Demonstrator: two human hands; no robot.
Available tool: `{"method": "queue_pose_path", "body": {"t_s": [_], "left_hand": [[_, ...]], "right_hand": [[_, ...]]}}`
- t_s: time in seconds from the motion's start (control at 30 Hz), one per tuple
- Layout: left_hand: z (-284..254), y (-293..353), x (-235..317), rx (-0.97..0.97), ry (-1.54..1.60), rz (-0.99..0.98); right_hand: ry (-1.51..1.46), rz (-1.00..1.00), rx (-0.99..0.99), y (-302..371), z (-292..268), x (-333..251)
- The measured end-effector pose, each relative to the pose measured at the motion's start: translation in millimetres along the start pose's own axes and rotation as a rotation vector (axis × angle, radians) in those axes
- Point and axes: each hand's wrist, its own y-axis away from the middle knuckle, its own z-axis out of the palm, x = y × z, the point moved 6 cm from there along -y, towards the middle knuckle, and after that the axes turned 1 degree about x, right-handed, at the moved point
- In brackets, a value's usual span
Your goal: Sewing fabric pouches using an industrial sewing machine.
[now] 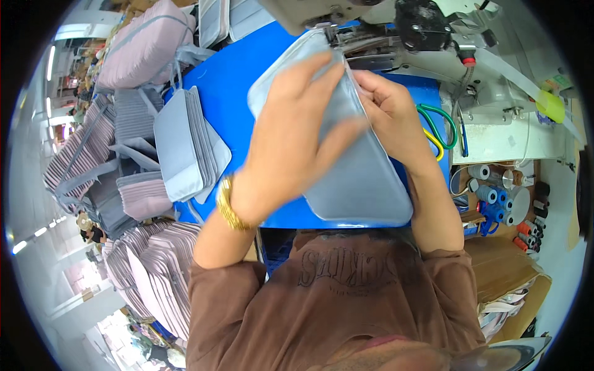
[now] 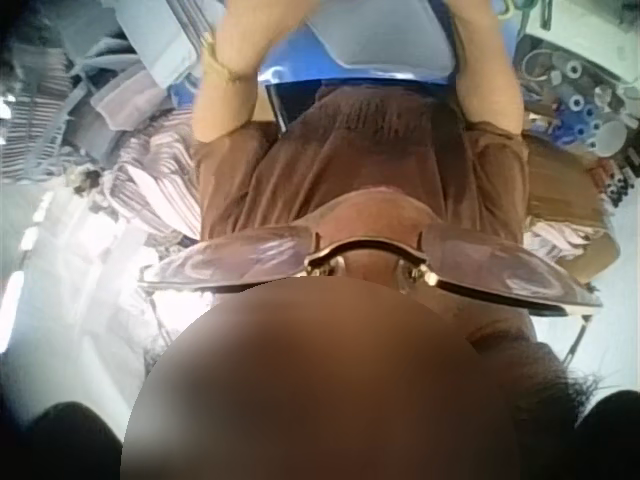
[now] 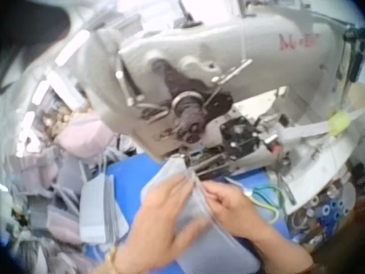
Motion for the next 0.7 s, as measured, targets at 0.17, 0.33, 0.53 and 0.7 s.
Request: {"method": "queue_pose_path", "body": {"t_s": [0.17,0.33,0.53,0.7], "left_hand": [[63.8,151.2,27.3,-0.033,0.105,0.103],[63.1,160.3,47.4,0.097,-0.098,0.131],[8.2,133.8,66.4,-0.010,-0.011,0.298],[-9.8,108.5,53.3,-0.050,-0.122,0.351]], "right_hand": [[-0.143,0.312,-0.134,3.0,12.0,-6.5],[-0.120,0.250,-0.120,3.5,6.9,-5.3],[-0.052,0.189,-0.088,-0.2,7.4,0.7],[0.037,0.108,-0.068,-4.3,6.1,-7.7]]}}
